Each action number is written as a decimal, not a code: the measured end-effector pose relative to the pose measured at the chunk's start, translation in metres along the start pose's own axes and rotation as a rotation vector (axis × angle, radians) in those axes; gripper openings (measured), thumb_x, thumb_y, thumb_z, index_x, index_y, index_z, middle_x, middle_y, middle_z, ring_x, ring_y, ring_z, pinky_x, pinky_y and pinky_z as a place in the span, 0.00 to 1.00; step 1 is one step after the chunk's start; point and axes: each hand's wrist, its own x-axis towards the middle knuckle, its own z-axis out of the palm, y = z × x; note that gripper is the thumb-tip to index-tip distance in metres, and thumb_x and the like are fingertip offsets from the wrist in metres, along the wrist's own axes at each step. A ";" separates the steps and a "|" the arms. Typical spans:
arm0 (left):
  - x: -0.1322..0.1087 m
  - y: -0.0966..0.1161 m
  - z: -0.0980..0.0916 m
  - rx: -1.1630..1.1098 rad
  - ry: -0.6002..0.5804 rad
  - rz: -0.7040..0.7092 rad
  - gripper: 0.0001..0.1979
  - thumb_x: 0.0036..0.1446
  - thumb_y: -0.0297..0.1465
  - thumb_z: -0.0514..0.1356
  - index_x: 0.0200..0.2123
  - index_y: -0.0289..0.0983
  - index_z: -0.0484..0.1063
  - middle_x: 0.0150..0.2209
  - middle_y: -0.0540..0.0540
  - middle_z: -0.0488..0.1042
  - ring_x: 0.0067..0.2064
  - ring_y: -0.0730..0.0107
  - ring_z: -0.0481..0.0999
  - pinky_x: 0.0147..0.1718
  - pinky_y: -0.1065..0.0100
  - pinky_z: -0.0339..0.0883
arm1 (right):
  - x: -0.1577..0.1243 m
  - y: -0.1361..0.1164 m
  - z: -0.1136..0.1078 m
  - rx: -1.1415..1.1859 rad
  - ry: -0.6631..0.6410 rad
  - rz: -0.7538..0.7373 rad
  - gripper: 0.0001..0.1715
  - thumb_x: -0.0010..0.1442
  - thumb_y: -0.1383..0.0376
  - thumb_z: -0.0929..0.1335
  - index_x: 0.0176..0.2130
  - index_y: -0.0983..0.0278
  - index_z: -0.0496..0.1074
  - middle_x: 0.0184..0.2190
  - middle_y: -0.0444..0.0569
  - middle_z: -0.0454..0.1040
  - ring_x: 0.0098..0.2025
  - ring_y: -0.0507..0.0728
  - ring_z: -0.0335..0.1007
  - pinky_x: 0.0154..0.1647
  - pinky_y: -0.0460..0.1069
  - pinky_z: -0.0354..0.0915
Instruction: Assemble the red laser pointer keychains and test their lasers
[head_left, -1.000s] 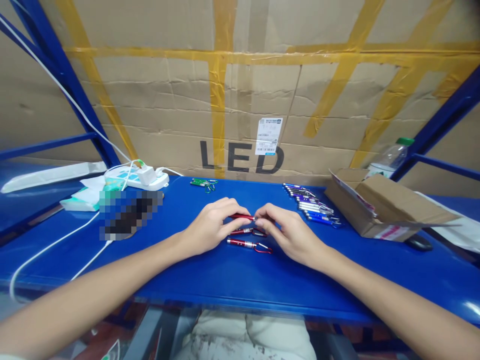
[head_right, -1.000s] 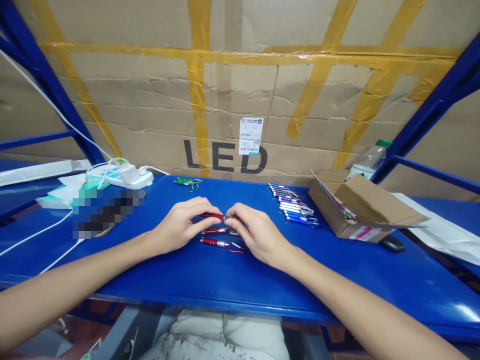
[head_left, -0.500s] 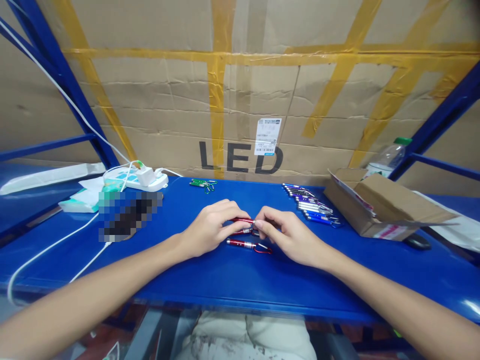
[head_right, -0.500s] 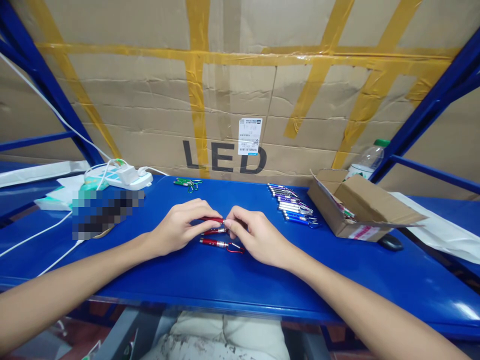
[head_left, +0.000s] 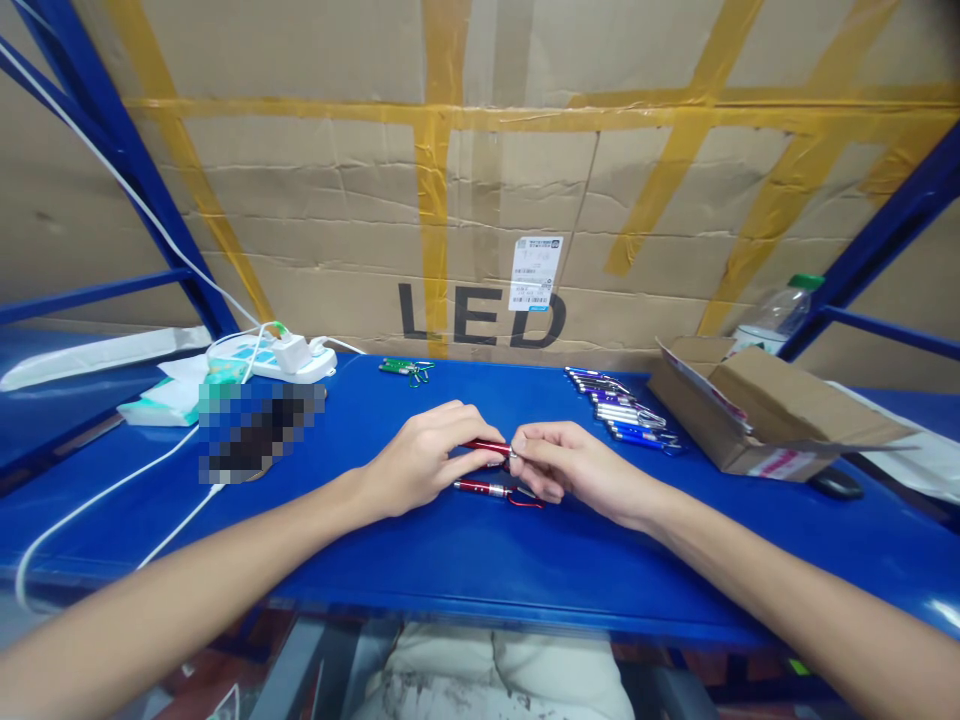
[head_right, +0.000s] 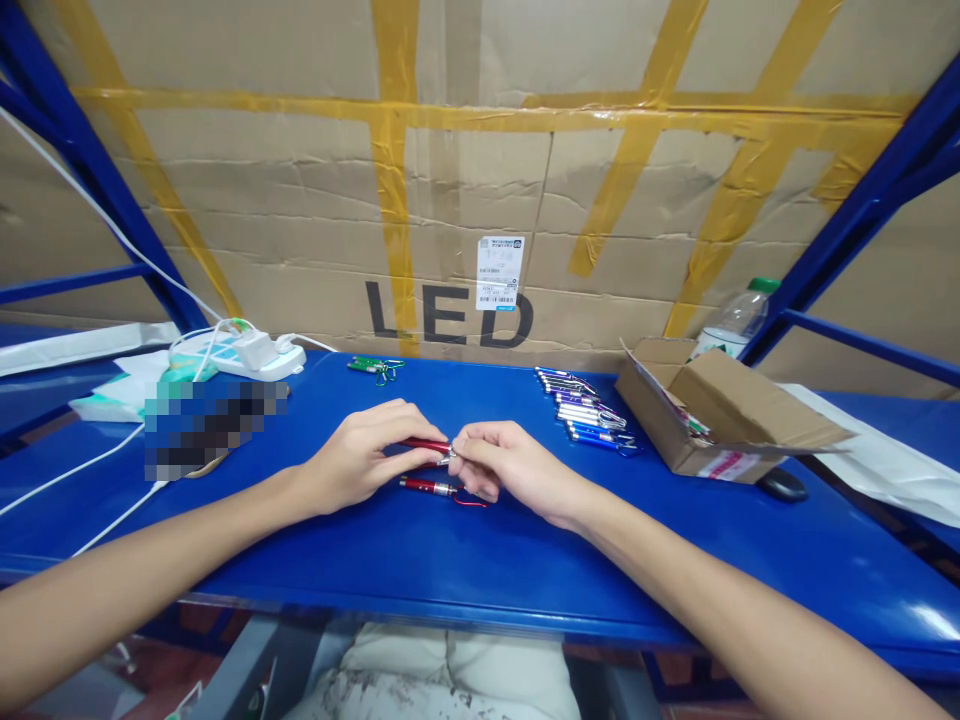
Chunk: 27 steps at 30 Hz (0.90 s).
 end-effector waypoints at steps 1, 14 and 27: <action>0.000 0.000 0.000 0.001 -0.002 0.007 0.07 0.73 0.30 0.63 0.50 0.35 0.79 0.43 0.42 0.83 0.44 0.64 0.78 0.47 0.64 0.71 | 0.000 0.000 0.000 0.015 -0.003 0.008 0.27 0.65 0.44 0.74 0.33 0.65 0.73 0.22 0.41 0.69 0.21 0.49 0.58 0.25 0.47 0.54; 0.000 -0.004 0.001 0.042 0.033 -0.134 0.08 0.73 0.33 0.63 0.47 0.36 0.81 0.41 0.45 0.82 0.43 0.64 0.78 0.45 0.64 0.71 | -0.005 0.000 -0.001 -0.722 0.146 -0.352 0.13 0.78 0.56 0.63 0.44 0.59 0.71 0.36 0.45 0.77 0.36 0.55 0.72 0.40 0.49 0.64; 0.000 -0.004 0.001 -0.006 -0.026 -0.141 0.10 0.74 0.35 0.62 0.48 0.36 0.82 0.41 0.44 0.83 0.43 0.64 0.78 0.45 0.64 0.70 | -0.007 -0.002 -0.002 -0.734 0.076 -0.354 0.18 0.80 0.57 0.61 0.39 0.61 0.70 0.29 0.40 0.73 0.30 0.52 0.68 0.36 0.47 0.63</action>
